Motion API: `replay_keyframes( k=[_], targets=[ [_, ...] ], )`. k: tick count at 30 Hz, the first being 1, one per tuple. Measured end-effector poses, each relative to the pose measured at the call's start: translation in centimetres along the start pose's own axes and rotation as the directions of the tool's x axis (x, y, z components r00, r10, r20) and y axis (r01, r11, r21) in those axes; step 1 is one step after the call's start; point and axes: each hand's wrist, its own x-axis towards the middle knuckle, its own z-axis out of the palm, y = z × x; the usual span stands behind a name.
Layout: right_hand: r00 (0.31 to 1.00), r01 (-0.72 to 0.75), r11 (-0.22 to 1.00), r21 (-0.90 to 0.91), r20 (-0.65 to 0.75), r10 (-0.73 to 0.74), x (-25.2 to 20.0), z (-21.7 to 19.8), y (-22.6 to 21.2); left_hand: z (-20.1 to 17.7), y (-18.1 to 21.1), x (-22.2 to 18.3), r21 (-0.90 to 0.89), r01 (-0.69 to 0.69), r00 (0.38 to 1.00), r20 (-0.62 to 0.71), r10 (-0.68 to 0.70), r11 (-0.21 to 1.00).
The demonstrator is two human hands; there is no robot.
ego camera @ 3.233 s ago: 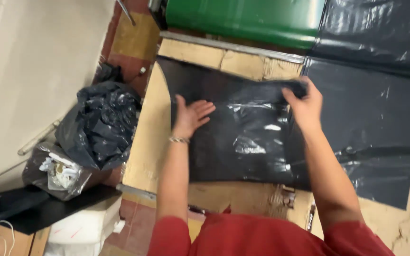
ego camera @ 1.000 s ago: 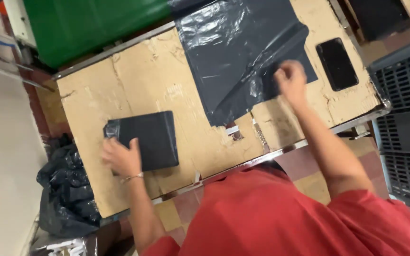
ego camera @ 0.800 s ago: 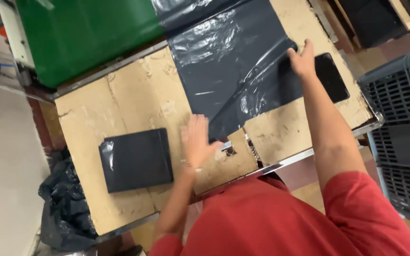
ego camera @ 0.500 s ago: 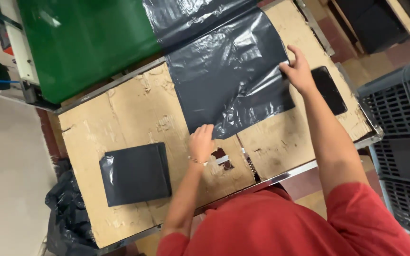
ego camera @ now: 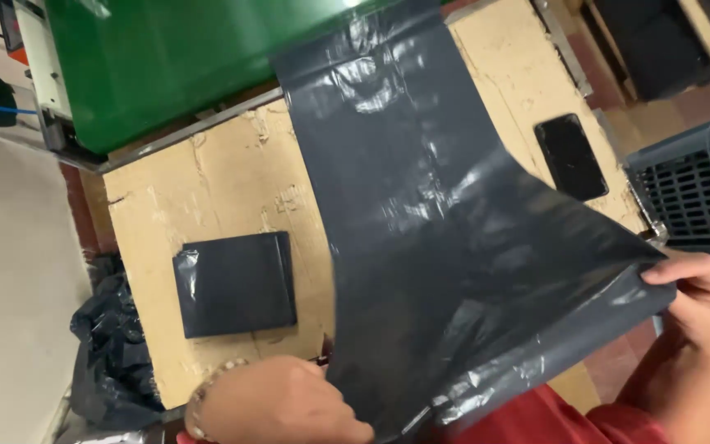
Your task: Catching, folding, and stacking plastic bags from a production line into a crate
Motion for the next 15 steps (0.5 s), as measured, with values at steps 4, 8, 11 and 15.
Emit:
replay_keyframes(
  k=[4, 8, 11, 15],
  targets=[
    [0.903, 0.421, 0.869, -0.259, 0.032, -0.429, 7.1, 4.5, -4.9, -6.9, -3.0, -1.6, 0.008, 0.451, 0.892, 0.027, -0.451, 0.892],
    [0.933, 0.354, 0.906, -0.231, 0.023, -0.358, 20.5, 9.1, -0.1, -11.6, -20.1, -5.3, -0.518, 0.029, 0.176, -0.839, -0.515, 0.855],
    [0.995, 0.050, 0.885, -0.463, -0.052, -0.084, 31.8, 15.7, 7.9, -10.3, -28.6, -2.8, -0.607, -0.591, 0.028, -0.673, -0.739, 0.531],
    [0.982, -0.174, 0.948, -0.268, 0.028, 0.188, 37.4, 23.0, 20.5, 0.9, -43.3, -4.0, -0.730, -0.588, -0.011, -0.423, -0.906, 0.348]
  ],
)
